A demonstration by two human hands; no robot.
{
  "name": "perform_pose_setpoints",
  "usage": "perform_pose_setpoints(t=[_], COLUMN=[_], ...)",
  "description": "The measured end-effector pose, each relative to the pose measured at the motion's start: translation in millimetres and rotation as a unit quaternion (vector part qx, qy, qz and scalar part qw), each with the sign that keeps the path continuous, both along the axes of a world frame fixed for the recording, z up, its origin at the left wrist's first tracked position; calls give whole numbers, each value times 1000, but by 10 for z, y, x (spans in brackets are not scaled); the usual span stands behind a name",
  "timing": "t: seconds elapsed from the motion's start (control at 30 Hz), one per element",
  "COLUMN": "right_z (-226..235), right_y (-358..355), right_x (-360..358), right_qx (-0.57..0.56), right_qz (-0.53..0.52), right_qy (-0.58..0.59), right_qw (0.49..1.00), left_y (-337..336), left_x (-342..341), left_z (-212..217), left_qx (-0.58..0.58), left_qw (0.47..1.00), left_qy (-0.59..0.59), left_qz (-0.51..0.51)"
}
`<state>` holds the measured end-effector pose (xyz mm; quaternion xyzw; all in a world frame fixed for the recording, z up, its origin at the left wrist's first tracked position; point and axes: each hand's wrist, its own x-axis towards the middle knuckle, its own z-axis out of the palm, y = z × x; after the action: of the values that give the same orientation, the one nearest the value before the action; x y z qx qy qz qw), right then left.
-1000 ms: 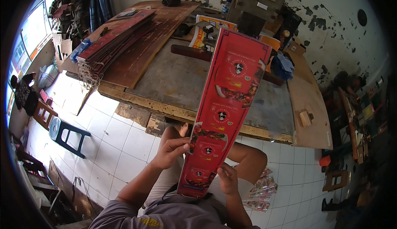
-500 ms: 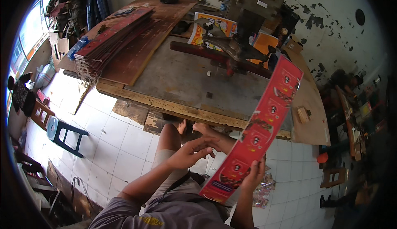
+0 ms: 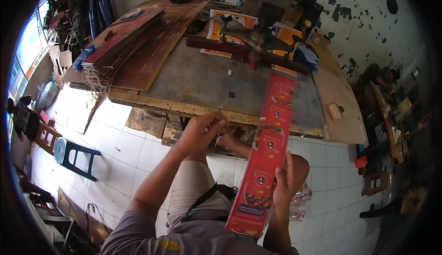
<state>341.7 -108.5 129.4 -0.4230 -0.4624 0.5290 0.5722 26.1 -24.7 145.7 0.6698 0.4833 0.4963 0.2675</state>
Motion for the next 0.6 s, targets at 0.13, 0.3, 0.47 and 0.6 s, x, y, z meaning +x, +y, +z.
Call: perform_pose_setpoints(t=[0.13, 0.3, 0.47, 0.6], right_z=[-13, -39, -25, -66], right_y=[198, 436, 507, 518], right_x=[-157, -284, -353, -353], right_qx=[-35, -59, -70, -84], right_qz=[72, 130, 130, 134], right_qy=[8, 23, 38, 50], right_qw=[997, 989, 988, 986], left_y=[430, 968, 1183, 1165], left_x=[-198, -252, -164, -121], left_z=[97, 103, -14, -2], left_qx=[88, 118, 123, 110], left_qw=[985, 958, 955, 948], left_qy=[149, 260, 272, 296], left_qz=[24, 0, -9, -23])
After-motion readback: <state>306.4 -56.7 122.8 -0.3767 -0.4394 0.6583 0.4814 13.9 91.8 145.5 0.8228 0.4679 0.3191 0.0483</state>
